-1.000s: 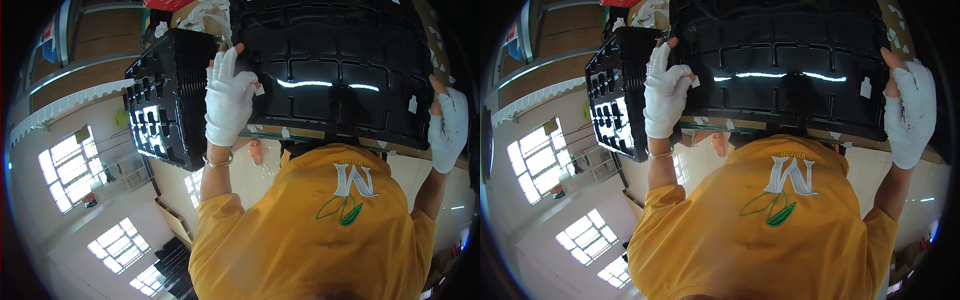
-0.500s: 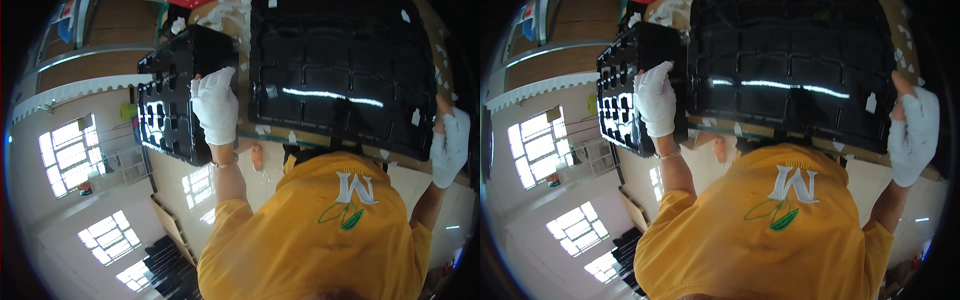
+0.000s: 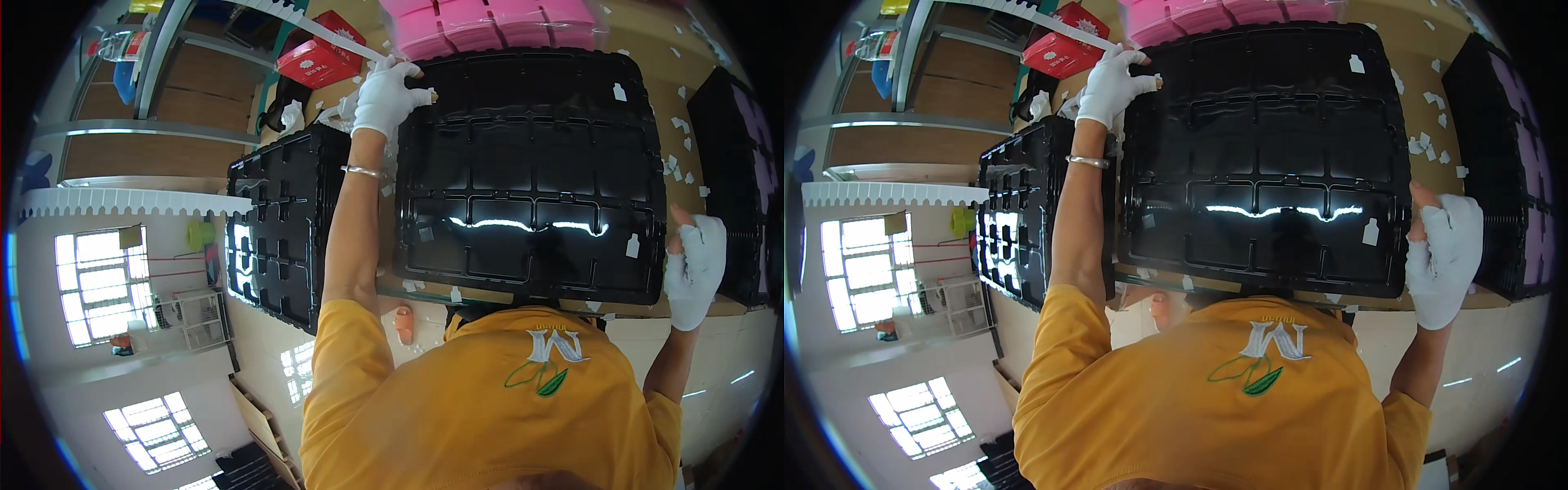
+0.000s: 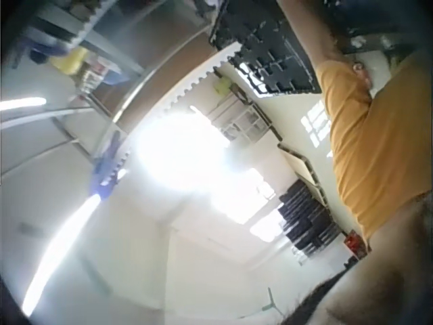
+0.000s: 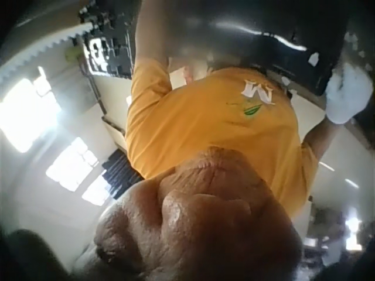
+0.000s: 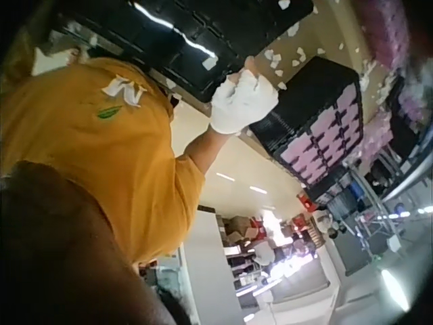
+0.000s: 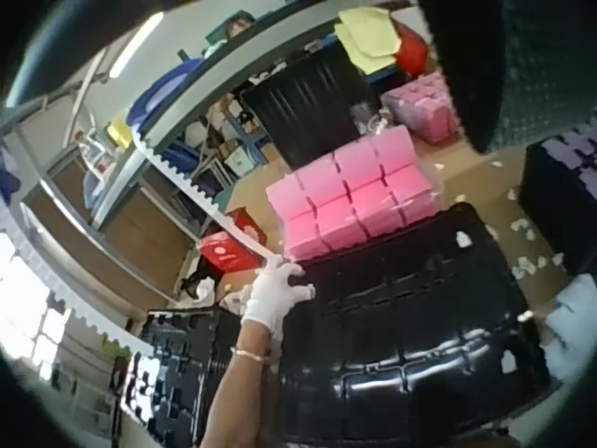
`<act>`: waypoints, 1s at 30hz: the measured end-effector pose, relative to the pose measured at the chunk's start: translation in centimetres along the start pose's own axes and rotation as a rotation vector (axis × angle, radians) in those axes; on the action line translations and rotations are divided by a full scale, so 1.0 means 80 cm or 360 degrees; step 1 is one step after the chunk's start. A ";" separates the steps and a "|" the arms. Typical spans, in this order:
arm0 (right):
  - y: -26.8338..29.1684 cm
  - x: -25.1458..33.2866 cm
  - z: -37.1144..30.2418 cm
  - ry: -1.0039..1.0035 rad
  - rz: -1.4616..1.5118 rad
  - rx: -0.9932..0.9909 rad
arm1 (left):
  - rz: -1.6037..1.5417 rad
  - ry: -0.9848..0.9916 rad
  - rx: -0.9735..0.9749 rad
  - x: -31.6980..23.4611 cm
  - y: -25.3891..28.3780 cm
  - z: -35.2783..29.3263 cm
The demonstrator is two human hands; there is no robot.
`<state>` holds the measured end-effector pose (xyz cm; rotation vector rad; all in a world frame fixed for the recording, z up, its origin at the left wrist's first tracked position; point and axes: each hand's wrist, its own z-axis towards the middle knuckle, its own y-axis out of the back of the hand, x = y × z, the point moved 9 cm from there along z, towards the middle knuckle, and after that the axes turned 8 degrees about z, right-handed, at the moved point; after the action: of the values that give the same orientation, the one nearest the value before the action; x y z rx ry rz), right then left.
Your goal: The person assembles black plastic trays by first peeling off small white protective stickers from the surface. They then pick up pink plastic inserts and place them into the black trays, pressing down to secure them. The process is repeated for multiple units on a workbench.
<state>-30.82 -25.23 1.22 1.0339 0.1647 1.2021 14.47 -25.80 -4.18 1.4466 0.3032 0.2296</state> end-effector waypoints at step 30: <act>-0.005 0.001 0.006 0.0056 0.0030 -0.0016 | 0.0266 -0.0370 -0.0450 -0.047 0.019 -0.040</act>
<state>-30.20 -25.45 1.21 1.0075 0.1767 1.2374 9.91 -23.87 -2.75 1.2038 -0.0404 0.2270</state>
